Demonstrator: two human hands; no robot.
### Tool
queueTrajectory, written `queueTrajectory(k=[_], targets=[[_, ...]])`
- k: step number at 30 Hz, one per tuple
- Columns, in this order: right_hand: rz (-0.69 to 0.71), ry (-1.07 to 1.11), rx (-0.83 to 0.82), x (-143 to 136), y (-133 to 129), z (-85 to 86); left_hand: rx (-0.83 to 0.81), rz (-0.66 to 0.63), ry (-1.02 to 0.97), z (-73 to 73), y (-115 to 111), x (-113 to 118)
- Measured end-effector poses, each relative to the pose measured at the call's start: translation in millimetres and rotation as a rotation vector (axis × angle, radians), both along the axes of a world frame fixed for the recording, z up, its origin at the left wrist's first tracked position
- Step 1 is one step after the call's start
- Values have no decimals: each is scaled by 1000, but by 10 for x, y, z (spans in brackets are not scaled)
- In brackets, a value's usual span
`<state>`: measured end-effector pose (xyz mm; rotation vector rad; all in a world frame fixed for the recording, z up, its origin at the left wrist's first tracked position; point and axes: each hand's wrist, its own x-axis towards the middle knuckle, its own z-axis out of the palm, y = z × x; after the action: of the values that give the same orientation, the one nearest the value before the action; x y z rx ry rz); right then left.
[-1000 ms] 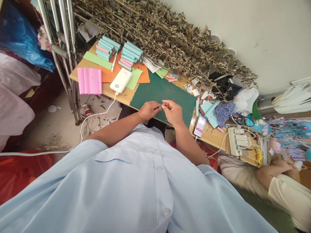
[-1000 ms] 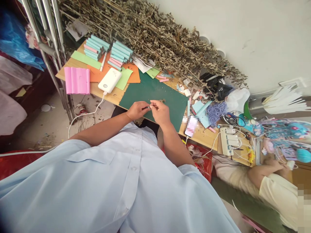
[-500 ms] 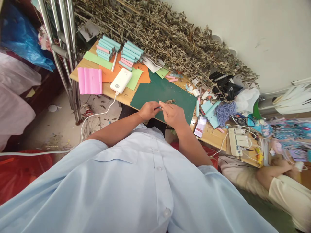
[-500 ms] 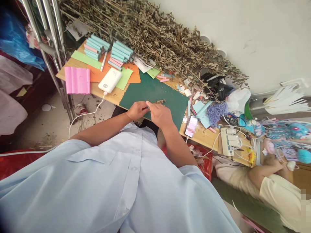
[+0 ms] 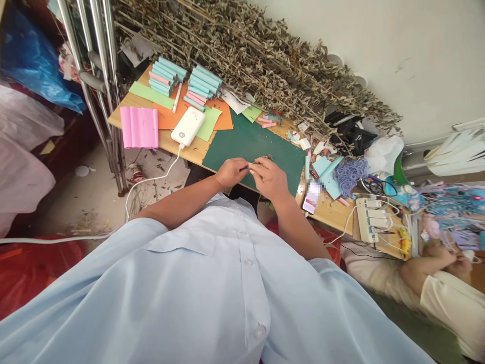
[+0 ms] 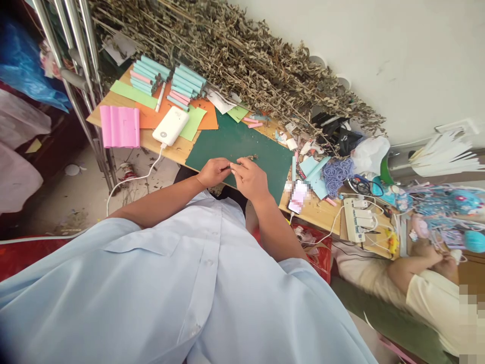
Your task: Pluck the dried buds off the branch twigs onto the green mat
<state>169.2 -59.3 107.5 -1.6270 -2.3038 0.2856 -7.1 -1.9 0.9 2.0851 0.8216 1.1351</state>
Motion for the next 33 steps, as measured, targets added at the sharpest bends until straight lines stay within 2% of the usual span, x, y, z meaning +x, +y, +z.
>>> queueTrajectory(k=[7, 13, 16, 21, 29, 33], targets=[[-27, 92, 0, 53, -7, -73, 8, -6, 16, -16, 10, -6], [-47, 148, 29, 80, -15, -52, -9, -6, -10, -46, 9, -3], [-14, 121, 12, 71, -22, -48, -6, -8, -20, -52, 9, -2], [-37, 63, -6, 19, 5, -23, -21, -18, -23, -48, 8, -4], [-19, -85, -93, -171, 113, 168, 32, -17, -18, -67, 19, -14], [-39, -58, -109, -164, 118, 151, 39, -30, -14, -47, 12, -19]])
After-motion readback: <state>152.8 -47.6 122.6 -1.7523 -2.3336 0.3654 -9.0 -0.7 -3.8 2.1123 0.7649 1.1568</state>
